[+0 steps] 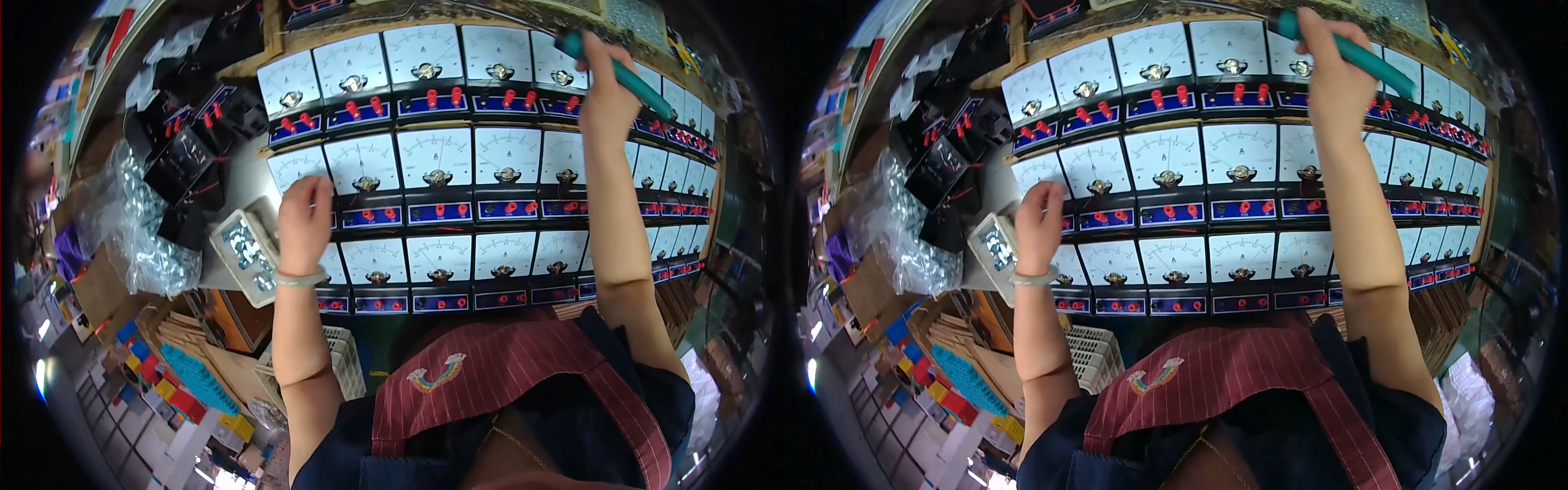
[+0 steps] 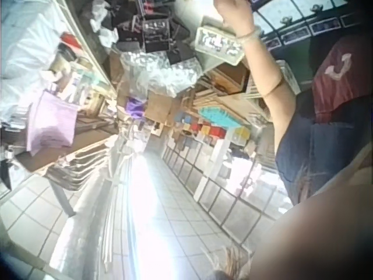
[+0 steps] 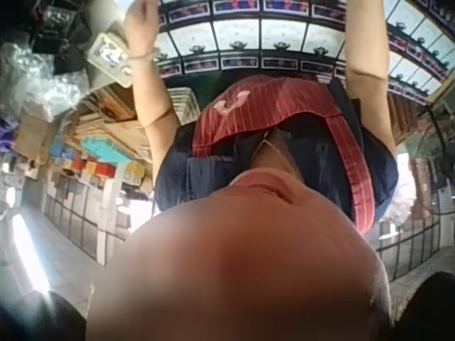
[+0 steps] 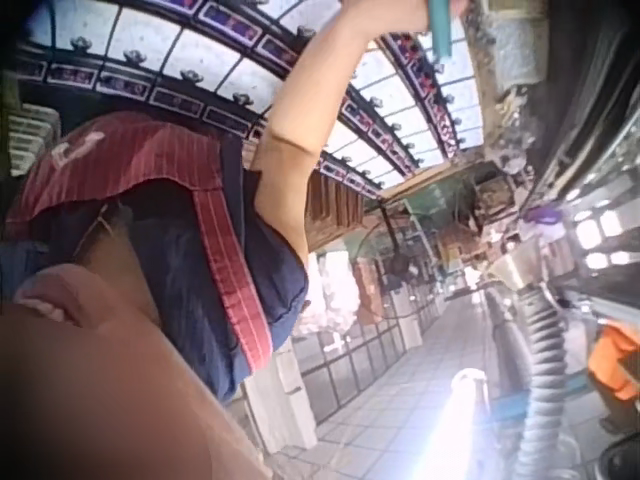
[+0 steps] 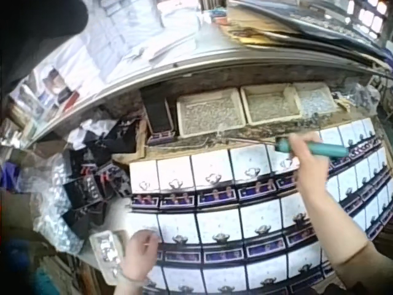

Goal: Soldering electrical wires onto a panel of analog meters.

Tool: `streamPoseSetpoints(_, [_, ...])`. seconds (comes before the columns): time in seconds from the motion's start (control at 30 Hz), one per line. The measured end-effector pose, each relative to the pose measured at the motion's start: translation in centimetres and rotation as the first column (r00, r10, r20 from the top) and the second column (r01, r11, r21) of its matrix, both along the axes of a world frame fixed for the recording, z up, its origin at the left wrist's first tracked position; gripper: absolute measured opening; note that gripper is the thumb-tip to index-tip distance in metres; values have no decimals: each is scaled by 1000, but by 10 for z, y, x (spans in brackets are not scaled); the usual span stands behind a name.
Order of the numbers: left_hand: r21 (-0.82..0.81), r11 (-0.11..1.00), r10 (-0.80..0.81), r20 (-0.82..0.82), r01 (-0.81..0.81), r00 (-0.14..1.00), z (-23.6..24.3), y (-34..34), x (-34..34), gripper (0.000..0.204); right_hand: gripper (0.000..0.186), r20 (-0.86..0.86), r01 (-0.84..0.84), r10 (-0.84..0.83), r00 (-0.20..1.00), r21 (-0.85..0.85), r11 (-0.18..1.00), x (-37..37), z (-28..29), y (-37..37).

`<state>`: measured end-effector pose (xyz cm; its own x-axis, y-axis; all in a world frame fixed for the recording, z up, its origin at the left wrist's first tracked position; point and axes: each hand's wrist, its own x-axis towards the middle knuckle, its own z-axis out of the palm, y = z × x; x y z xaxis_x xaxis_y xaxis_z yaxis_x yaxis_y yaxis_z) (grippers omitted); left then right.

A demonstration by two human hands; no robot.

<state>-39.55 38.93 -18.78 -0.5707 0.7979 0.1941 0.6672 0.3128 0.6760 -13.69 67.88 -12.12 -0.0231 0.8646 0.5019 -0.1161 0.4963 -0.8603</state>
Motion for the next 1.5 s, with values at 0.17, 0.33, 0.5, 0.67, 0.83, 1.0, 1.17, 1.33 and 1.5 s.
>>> streamPoseSetpoints(0.17, [-253,967,-108,-254,42,961,2,12,27,31,19,7,-101,101,995,-47,994,23,6,-53])
streamPoseSetpoints(0.33, [-81,995,-54,125,64,991,-9,16,22,14,16,45,-283,286,957,-57,957,28,-6,-84])
streamPoseSetpoints(0.5, [53,998,-27,208,16,978,-22,17,19,11,15,-12,-432,437,899,-176,884,16,-16,-110])
streamPoseSetpoints(0.67, [-98,979,-186,-96,177,978,-15,16,14,9,18,127,-448,468,874,-158,880,0,-36,-126])
streamPoseSetpoints(0.83, [-107,976,-194,-47,188,980,-18,16,8,8,18,225,-490,495,839,-83,868,-17,-53,-132])
streamPoseSetpoints(1.0, [-106,970,-225,-35,220,974,-17,13,6,8,20,260,-469,484,836,-121,875,-22,-62,-136])
streamPoseSetpoints(1.17, [-120,959,-264,-35,259,964,-18,12,3,9,13,347,-513,525,777,-136,848,-23,-66,-137])
streamPoseSetpoints(1.33, [-95,966,-242,-12,239,970,-17,15,5,8,16,318,-501,513,797,-125,856,-25,-66,-135])
streamPoseSetpoints(1.5, [-79,967,-245,-15,243,969,-17,16,6,8,17,120,-449,461,879,-112,886,-11,-49,-127])
